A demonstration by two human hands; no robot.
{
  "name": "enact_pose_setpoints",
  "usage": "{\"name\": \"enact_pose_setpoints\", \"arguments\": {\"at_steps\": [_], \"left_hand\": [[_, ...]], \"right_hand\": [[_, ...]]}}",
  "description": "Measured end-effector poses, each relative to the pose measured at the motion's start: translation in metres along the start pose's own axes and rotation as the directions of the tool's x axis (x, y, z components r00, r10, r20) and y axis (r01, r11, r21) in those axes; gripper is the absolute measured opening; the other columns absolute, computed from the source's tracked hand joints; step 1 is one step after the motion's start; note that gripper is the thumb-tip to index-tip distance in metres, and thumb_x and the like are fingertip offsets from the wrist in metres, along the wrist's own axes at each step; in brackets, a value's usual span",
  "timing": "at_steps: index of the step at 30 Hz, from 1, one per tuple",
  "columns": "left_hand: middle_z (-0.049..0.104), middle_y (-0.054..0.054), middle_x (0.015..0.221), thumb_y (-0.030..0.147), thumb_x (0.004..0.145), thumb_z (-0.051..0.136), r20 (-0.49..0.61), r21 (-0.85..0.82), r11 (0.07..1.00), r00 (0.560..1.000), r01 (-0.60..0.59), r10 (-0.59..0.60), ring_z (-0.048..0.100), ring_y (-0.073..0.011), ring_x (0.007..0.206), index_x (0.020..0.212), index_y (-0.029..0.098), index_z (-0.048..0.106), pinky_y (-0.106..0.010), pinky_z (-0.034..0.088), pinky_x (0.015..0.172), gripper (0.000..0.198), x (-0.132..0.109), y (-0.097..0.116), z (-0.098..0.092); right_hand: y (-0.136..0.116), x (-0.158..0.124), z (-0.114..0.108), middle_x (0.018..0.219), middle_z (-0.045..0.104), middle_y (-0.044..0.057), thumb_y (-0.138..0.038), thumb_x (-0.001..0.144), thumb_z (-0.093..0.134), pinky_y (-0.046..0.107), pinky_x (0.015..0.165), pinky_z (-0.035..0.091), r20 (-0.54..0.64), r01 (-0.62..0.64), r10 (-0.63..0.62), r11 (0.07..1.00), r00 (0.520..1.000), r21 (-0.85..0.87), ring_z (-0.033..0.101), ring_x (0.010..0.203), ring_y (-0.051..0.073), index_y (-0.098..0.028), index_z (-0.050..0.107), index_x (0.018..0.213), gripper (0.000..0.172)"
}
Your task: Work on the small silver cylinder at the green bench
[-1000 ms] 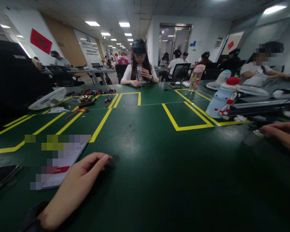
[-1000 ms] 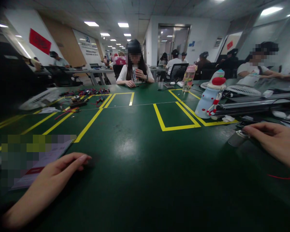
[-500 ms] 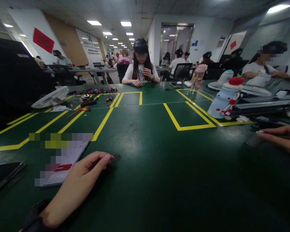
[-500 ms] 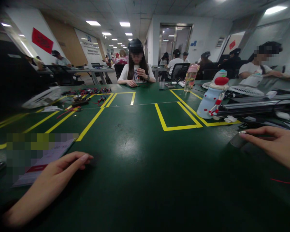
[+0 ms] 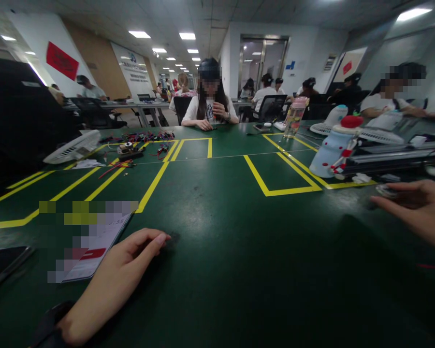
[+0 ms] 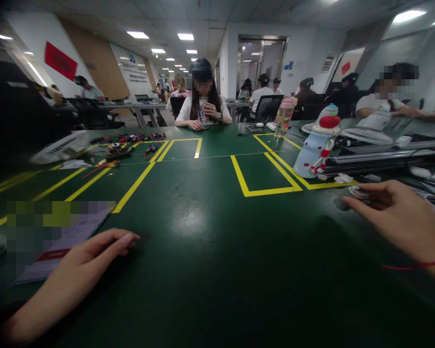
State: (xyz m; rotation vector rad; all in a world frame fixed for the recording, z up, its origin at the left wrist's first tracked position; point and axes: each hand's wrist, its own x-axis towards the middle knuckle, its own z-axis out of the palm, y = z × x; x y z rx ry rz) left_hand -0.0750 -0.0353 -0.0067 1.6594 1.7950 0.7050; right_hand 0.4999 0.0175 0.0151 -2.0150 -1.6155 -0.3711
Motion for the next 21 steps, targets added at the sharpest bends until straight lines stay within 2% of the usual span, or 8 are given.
{"name": "enact_pose_setpoints", "arguments": {"at_steps": [2, 4, 7, 10, 12, 16, 19, 21], "left_hand": [[0.071, -0.002, 0.099, 0.061, 0.087, 0.051, 0.015, 0.009, 1.0, 1.0, -0.007, 0.007, 0.064, -0.0255, 0.094, 0.104, 0.028, 0.067, -0.036, 0.047, 0.083, 0.041, 0.001, 0.001, 0.001], [0.071, -0.003, 0.103, 0.06, 0.088, 0.05, 0.023, 0.019, 1.0, 1.0, -0.019, 0.018, 0.065, -0.0265, 0.097, 0.105, 0.028, 0.067, -0.037, 0.047, 0.086, 0.04, 0.001, 0.003, 0.002], [0.072, -0.003, 0.104, 0.059, 0.089, 0.05, 0.011, 0.03, 0.999, 0.999, -0.036, 0.035, 0.065, -0.0267, 0.099, 0.105, 0.028, 0.067, -0.037, 0.047, 0.086, 0.039, -0.001, 0.004, 0.002], [0.072, -0.001, 0.101, 0.058, 0.088, 0.05, -0.002, 0.037, 0.998, 0.999, -0.042, 0.042, 0.065, -0.0258, 0.097, 0.101, 0.029, 0.068, -0.034, 0.049, 0.083, 0.037, -0.003, 0.003, 0.0], [0.072, -0.001, 0.1, 0.058, 0.089, 0.05, -0.009, 0.041, 0.998, 0.999, -0.041, 0.041, 0.065, -0.0252, 0.097, 0.1, 0.029, 0.068, -0.033, 0.049, 0.082, 0.036, -0.002, 0.001, -0.002], [0.072, -0.001, 0.101, 0.055, 0.09, 0.051, 0.013, 0.044, 0.997, 0.998, -0.056, 0.055, 0.065, -0.0243, 0.094, 0.103, 0.028, 0.068, -0.034, 0.049, 0.081, 0.034, 0.0, 0.013, 0.002], [0.071, -0.002, 0.106, 0.048, 0.091, 0.052, 0.035, 0.038, 0.982, 0.982, -0.184, 0.183, 0.064, -0.0236, 0.097, 0.107, 0.028, 0.069, -0.035, 0.049, 0.085, 0.031, 0.002, 0.043, 0.016], [0.069, -0.003, 0.109, 0.043, 0.093, 0.051, 0.079, 0.002, 0.942, 0.939, -0.335, 0.334, 0.063, -0.022, 0.096, 0.114, 0.029, 0.067, -0.036, 0.05, 0.085, 0.03, 0.003, 0.07, 0.029]], "right_hand": [[-0.051, -0.012, -0.003, 0.107, 0.064, 0.012, -0.044, 0.077, 0.07, 0.028, 0.074, 0.052, -0.019, 0.126, -0.125, 0.967, 0.992, 0.22, 0.064, 0.088, 0.016, -0.017, 0.06, 0.11, 0.044], [-0.107, -0.028, -0.002, 0.113, 0.062, 0.01, -0.038, 0.079, 0.069, 0.027, 0.083, 0.054, -0.029, 0.293, -0.317, 0.832, 0.948, 0.471, 0.063, 0.097, 0.015, -0.018, 0.058, 0.112, 0.041], [-0.181, -0.053, 0.008, 0.116, 0.061, 0.006, -0.031, 0.082, 0.066, 0.028, 0.09, 0.053, 0.001, 0.432, -0.599, 0.579, 0.801, 0.691, 0.061, 0.103, 0.013, -0.02, 0.055, 0.11, 0.032], [-0.228, -0.072, 0.022, 0.117, 0.059, 0.004, -0.026, 0.083, 0.064, 0.028, 0.093, 0.051, 0.03, 0.452, -0.744, 0.438, 0.668, 0.777, 0.058, 0.106, 0.012, -0.02, 0.052, 0.108, 0.028], [-0.241, -0.079, 0.03, 0.118, 0.058, 0.004, -0.025, 0.084, 0.062, 0.028, 0.093, 0.051, 0.061, 0.416, -0.77, 0.406, 0.635, 0.814, 0.057, 0.106, 0.011, -0.021, 0.05, 0.111, 0.03], [-0.241, -0.086, 0.038, 0.12, 0.056, 0.005, -0.024, 0.084, 0.062, 0.029, 0.094, 0.05, 0.087, 0.327, -0.75, 0.385, 0.655, 0.863, 0.056, 0.107, 0.011, -0.021, 0.048, 0.115, 0.034], [-0.238, -0.088, 0.038, 0.118, 0.056, 0.005, -0.023, 0.083, 0.061, 0.029, 0.092, 0.05, 0.074, 0.313, -0.756, 0.355, 0.65, 0.881, 0.056, 0.105, 0.011, -0.021, 0.049, 0.112, 0.031], [-0.237, -0.09, 0.039, 0.115, 0.057, 0.005, -0.023, 0.083, 0.062, 0.029, 0.09, 0.051, 0.107, 0.279, -0.746, 0.373, 0.658, 0.885, 0.058, 0.102, 0.012, -0.021, 0.048, 0.114, 0.034]]}}
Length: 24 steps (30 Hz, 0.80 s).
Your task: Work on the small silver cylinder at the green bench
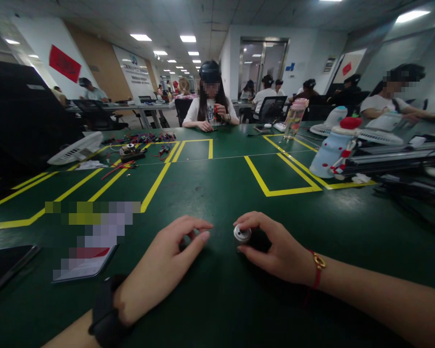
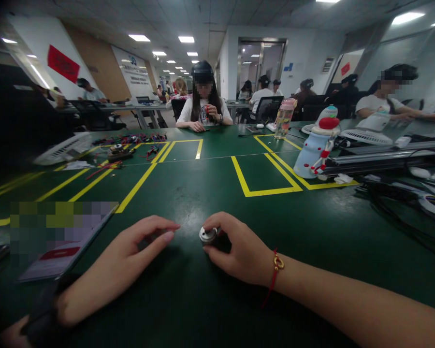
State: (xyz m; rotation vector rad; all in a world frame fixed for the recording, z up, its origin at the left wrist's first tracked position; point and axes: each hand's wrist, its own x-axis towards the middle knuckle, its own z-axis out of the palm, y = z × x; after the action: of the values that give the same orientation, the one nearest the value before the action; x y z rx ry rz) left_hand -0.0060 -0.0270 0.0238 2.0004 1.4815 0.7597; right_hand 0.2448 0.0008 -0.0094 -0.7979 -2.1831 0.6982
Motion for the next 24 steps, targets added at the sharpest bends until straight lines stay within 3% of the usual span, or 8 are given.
{"name": "enact_pose_setpoints", "arguments": {"at_steps": [3, 6, 12, 15, 19, 22, 24], "left_hand": [[0.068, -0.005, 0.106, 0.037, 0.092, 0.054, 0.061, -0.063, 0.987, 0.986, -0.15, 0.154, 0.062, -0.0206, 0.093, 0.114, 0.029, 0.069, -0.037, 0.051, 0.085, 0.028, 0.016, 0.031, 0.018], [0.068, -0.005, 0.1, 0.034, 0.089, 0.059, 0.043, -0.098, 0.978, 0.981, -0.185, 0.19, 0.062, -0.0207, 0.092, 0.095, 0.027, 0.076, -0.037, 0.05, 0.084, 0.019, 0.025, 0.042, 0.025], [0.067, -0.003, 0.092, 0.041, 0.086, 0.063, -0.076, -0.109, 0.991, 0.994, -0.083, 0.074, 0.063, -0.0204, 0.086, 0.088, 0.027, 0.076, -0.035, 0.05, 0.078, 0.019, 0.023, 0.023, 0.017], [0.068, -0.003, 0.092, 0.037, 0.083, 0.067, 0.019, -0.063, 0.997, 0.999, -0.044, 0.045, 0.063, -0.0206, 0.086, 0.085, 0.027, 0.077, -0.035, 0.049, 0.08, 0.014, 0.02, 0.013, 0.024], [0.07, -0.002, 0.092, 0.039, 0.08, 0.071, 0.083, 0.09, 0.992, 0.993, -0.091, 0.083, 0.063, -0.0244, 0.092, 0.08, 0.028, 0.076, -0.039, 0.047, 0.083, 0.012, 0.019, 0.009, 0.041], [0.07, -0.003, 0.099, 0.041, 0.08, 0.071, 0.074, 0.076, 0.994, 0.994, -0.081, 0.075, 0.062, -0.0243, 0.093, 0.093, 0.028, 0.074, -0.039, 0.048, 0.083, 0.019, 0.017, 0.01, 0.039], [0.068, -0.003, 0.105, 0.043, 0.084, 0.065, 0.057, 0.011, 1.0, 0.998, -0.022, 0.022, 0.063, -0.0222, 0.092, 0.105, 0.028, 0.07, -0.036, 0.049, 0.082, 0.026, 0.013, 0.007, 0.026]], "right_hand": [[0.003, -0.001, 0.004, 0.113, 0.058, 0.007, -0.027, 0.079, 0.068, 0.029, 0.087, 0.052, -0.016, -0.068, 0.07, 0.994, 0.997, 0.081, 0.06, 0.1, 0.013, -0.021, 0.038, 0.124, 0.054], [0.006, -0.001, 0.006, 0.111, 0.059, 0.007, -0.032, 0.076, 0.073, 0.03, 0.085, 0.053, -0.011, -0.083, 0.085, 0.987, 0.996, 0.141, 0.061, 0.098, 0.013, -0.021, 0.033, 0.126, 0.065], [0.001, 0.001, 0.003, 0.103, 0.06, 0.004, -0.024, 0.073, 0.069, 0.027, 0.08, 0.051, -0.041, -0.097, 0.099, 0.994, 0.994, 0.059, 0.059, 0.09, 0.012, -0.02, 0.04, 0.121, 0.056], [0.0, 0.003, 0.002, 0.101, 0.06, 0.004, -0.026, 0.072, 0.068, 0.025, 0.075, 0.05, -0.025, -0.12, 0.121, 0.993, 0.992, 0.023, 0.058, 0.086, 0.011, -0.018, 0.048, 0.112, 0.045], [-0.002, 0.005, 0.004, 0.097, 0.06, 0.003, -0.032, 0.074, 0.068, 0.023, 0.071, 0.049, 0.007, -0.127, 0.127, 0.992, 0.992, 0.027, 0.057, 0.083, 0.01, -0.018, 0.053, 0.106, 0.038], [-0.003, 0.006, -0.005, 0.097, 0.061, 0.003, -0.033, 0.075, 0.068, 0.023, 0.072, 0.05, -0.008, -0.148, 0.148, 0.989, 0.989, 0.011, 0.058, 0.083, 0.01, -0.018, 0.053, 0.104, 0.036], [0.001, 0.0, -0.024, 0.098, 0.061, 0.004, -0.035, 0.077, 0.068, 0.024, 0.075, 0.052, -0.073, -0.204, 0.201, 0.978, 0.977, -0.036, 0.059, 0.085, 0.011, -0.017, 0.053, 0.105, 0.037]]}}
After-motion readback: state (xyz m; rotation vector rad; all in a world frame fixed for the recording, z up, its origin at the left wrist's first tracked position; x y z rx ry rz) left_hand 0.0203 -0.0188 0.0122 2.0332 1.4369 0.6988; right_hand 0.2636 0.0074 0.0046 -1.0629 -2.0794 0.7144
